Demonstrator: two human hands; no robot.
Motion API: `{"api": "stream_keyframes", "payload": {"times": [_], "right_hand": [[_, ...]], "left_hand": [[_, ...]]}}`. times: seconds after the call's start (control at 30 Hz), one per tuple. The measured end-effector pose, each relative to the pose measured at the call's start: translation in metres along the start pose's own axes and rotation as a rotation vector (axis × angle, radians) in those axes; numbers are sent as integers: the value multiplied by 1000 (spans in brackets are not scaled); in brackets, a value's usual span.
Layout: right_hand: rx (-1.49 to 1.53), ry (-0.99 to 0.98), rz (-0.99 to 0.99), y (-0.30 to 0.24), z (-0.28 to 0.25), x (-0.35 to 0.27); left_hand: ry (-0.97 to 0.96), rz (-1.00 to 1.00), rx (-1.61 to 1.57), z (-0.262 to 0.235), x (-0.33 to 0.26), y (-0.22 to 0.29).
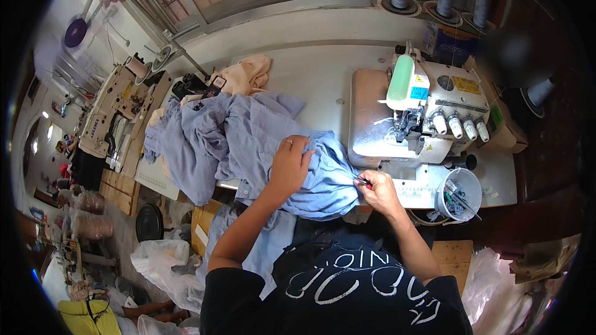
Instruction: The person aligns the edges of light blue shirts and sews them using an industrial sewing machine. They handle the fabric garments one at a time and use a small thread trimmer to cut the thread.
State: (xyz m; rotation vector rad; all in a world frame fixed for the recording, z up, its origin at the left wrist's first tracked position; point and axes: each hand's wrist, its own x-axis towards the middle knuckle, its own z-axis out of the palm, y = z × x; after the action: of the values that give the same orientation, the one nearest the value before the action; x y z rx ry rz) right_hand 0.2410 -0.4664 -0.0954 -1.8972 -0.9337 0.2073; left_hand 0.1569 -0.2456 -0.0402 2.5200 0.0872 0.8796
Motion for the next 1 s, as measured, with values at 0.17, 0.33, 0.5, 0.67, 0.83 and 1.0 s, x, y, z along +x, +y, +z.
{"api": "stream_keyframes", "payload": {"times": [0.17, 0.33, 0.5, 0.67, 0.83, 1.0], "right_hand": [[1, 10, 49, -1, -2, -3], [-28, 24, -64, -2, -1, -4], [-110, 46, -116, 1, 0, -7], [-127, 41, -136, 2, 1, -9], [-135, 54, -146, -1, 0, -9], [-149, 31, -129, -1, -2, -14]], "left_hand": [[-247, 356, -149, -6, -1, 34], [-339, 268, 2, 16, -15, 19], [-371, 267, 177, 12, -19, 5], [-373, 144, 95, 10, -18, -7], [-393, 148, 83, 7, -9, 9], [-391, 220, 139, 13, -12, 5]]}}
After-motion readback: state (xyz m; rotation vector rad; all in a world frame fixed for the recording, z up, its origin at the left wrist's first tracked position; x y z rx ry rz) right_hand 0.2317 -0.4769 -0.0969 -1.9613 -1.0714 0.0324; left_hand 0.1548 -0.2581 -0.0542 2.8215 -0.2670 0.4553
